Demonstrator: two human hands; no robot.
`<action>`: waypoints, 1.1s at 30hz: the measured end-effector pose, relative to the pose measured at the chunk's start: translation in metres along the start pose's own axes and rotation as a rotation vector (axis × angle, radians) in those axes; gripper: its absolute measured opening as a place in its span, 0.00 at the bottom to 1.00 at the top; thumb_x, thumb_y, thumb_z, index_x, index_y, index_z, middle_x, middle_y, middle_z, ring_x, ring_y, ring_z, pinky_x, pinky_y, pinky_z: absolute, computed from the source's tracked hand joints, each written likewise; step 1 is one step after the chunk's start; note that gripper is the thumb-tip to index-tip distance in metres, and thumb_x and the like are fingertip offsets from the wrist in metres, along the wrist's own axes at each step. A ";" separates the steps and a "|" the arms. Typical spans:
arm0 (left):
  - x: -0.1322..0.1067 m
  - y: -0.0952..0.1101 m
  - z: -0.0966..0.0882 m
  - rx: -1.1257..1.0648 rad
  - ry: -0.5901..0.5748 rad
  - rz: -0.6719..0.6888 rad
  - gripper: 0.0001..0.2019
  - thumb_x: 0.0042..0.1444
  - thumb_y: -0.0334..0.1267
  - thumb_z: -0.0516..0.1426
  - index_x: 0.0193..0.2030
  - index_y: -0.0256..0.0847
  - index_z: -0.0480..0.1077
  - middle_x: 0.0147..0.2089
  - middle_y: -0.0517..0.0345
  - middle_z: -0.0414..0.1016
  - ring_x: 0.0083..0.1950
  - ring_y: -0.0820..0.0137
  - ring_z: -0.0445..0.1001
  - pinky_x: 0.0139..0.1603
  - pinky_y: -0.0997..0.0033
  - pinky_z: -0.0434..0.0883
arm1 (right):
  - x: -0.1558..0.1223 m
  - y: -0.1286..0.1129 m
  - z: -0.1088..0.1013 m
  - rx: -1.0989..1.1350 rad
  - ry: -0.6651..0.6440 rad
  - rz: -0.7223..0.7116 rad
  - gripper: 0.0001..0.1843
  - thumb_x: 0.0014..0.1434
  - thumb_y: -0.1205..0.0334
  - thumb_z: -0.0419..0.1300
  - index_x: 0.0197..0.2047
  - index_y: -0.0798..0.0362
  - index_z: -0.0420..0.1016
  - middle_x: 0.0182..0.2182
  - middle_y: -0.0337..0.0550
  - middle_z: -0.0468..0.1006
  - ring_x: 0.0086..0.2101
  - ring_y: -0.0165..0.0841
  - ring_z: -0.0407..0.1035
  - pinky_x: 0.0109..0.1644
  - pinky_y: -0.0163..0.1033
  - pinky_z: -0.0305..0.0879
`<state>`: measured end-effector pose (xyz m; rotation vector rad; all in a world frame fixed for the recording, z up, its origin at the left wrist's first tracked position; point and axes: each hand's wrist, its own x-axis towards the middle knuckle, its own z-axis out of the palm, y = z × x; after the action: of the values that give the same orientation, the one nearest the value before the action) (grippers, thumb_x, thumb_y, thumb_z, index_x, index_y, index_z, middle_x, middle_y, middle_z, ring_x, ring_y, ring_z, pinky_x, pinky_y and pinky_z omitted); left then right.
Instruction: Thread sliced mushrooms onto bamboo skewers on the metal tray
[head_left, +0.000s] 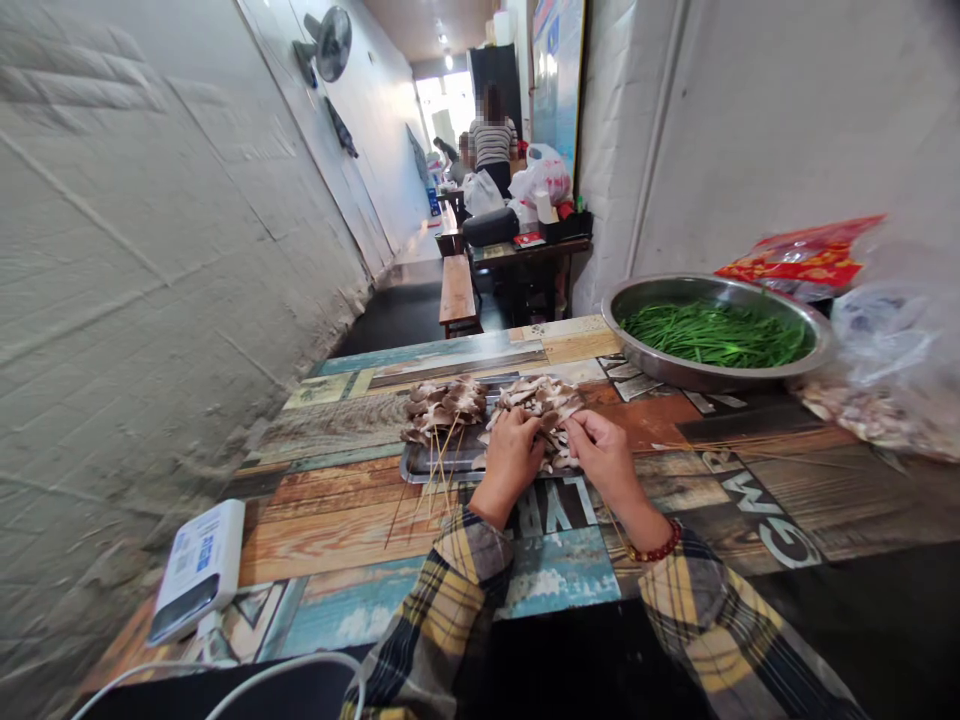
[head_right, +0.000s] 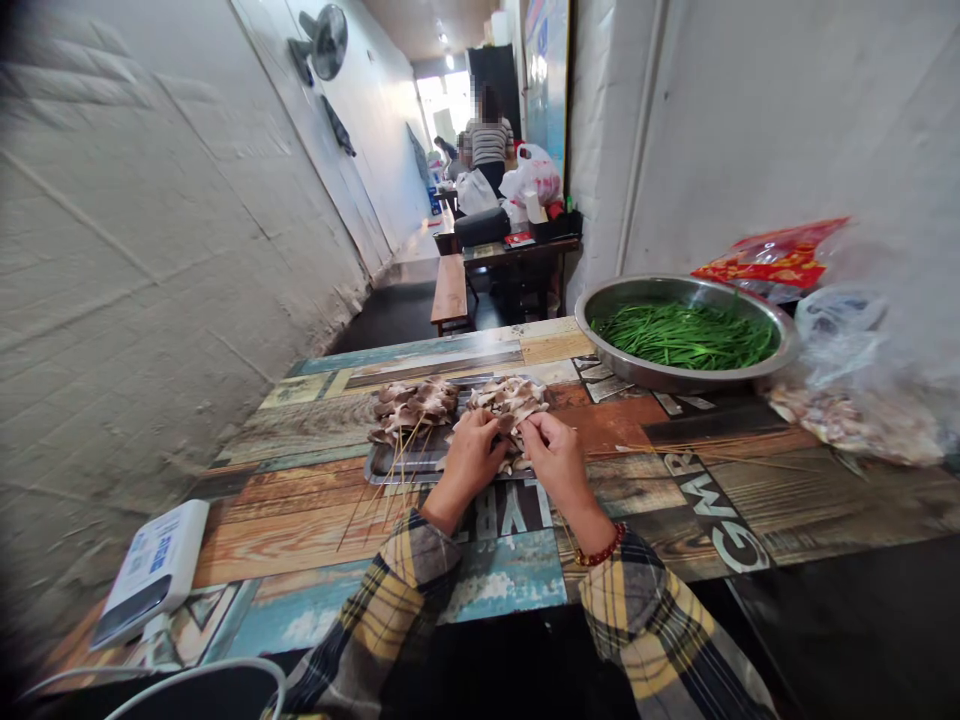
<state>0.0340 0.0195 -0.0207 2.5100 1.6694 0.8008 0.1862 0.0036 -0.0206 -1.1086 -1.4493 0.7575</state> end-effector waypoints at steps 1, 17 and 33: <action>0.000 0.001 0.000 0.014 -0.002 -0.003 0.05 0.52 0.30 0.56 0.36 0.40 0.71 0.40 0.52 0.69 0.44 0.62 0.66 0.44 0.63 0.64 | 0.000 0.000 0.000 0.004 0.000 0.003 0.15 0.61 0.55 0.53 0.26 0.54 0.69 0.16 0.33 0.65 0.18 0.26 0.60 0.24 0.31 0.55; 0.000 0.005 -0.002 -0.169 0.069 0.018 0.09 0.52 0.31 0.57 0.41 0.42 0.71 0.40 0.53 0.71 0.44 0.63 0.67 0.45 0.64 0.64 | 0.003 0.004 -0.004 0.140 0.133 0.062 0.14 0.61 0.54 0.54 0.29 0.54 0.70 0.16 0.31 0.62 0.17 0.25 0.56 0.21 0.30 0.53; 0.004 -0.010 -0.001 -1.093 0.341 -0.556 0.11 0.50 0.38 0.59 0.40 0.37 0.75 0.28 0.58 0.74 0.27 0.73 0.69 0.30 0.73 0.65 | 0.002 0.004 -0.003 0.102 0.075 0.050 0.15 0.61 0.54 0.54 0.27 0.54 0.69 0.15 0.32 0.63 0.17 0.26 0.57 0.23 0.31 0.54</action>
<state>0.0264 0.0273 -0.0207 1.1662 1.2897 1.5295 0.1902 0.0067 -0.0227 -1.0864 -1.3104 0.8080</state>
